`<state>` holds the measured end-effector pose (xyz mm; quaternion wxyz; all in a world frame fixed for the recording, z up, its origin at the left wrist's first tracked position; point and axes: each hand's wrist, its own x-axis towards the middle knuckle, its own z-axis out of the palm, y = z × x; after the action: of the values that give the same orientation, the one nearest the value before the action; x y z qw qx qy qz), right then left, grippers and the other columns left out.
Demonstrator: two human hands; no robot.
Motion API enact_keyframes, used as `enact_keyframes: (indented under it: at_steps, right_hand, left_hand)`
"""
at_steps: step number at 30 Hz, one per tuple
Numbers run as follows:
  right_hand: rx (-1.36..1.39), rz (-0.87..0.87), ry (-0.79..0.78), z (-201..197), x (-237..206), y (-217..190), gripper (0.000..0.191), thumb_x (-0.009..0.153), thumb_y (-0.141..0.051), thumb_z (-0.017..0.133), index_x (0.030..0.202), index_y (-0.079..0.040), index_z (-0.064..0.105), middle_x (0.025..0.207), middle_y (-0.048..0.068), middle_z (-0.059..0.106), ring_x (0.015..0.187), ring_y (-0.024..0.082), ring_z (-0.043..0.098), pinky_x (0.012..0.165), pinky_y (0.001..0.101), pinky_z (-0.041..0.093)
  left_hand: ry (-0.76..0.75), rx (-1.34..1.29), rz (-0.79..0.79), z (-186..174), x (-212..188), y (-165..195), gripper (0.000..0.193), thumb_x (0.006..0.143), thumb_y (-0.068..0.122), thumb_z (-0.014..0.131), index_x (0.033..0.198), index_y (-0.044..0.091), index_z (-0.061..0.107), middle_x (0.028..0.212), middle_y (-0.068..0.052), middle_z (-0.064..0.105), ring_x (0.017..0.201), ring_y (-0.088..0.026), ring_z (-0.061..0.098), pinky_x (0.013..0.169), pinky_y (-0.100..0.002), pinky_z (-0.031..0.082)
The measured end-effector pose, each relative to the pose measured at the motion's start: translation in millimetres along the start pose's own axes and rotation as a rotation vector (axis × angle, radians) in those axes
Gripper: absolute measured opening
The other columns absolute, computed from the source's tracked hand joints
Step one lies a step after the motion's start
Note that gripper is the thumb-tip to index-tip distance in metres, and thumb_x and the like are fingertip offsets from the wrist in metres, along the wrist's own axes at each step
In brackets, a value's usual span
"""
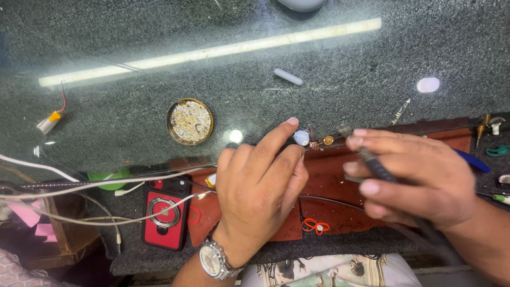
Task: The person uses a soldering iron to work on the internal components of a small white earbud. They then use a metal tool to scrape or clean the inside of the earbud housing before reassembling the unit.
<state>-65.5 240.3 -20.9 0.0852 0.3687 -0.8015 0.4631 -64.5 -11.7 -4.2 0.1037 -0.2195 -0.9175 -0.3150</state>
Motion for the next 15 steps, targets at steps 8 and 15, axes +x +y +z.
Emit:
enact_keyframes:
  at_steps: [8, 15]
  right_hand:
    - [-0.277, -0.082, -0.100, 16, 10, 6, 0.032, 0.099, -0.016, 0.069, 0.126, -0.014, 0.052, 0.124, 0.008, 0.072, 0.132, 0.034, 0.059, 0.120, 0.0602, 0.032]
    - [-0.267, -0.018, -0.066, 19, 16, 2, 0.031, 0.096, -0.008, 0.071, 0.122, -0.014, 0.054, 0.121, 0.006, 0.074, 0.128, 0.030, 0.064, 0.120, 0.0582, 0.035]
  left_hand:
    - [0.012, 0.003, -0.005, 1, -1, 0, 0.023, 0.088, 0.015, 0.080, 0.109, 0.013, 0.070, 0.134, -0.001, 0.067, 0.081, -0.018, 0.057, 0.077, -0.037, 0.040]
    - [0.052, 0.006, 0.006, 6, -3, -1, 0.024, 0.088, 0.014, 0.081, 0.110, 0.014, 0.071, 0.132, 0.000, 0.067, 0.081, -0.017, 0.058, 0.076, -0.037, 0.039]
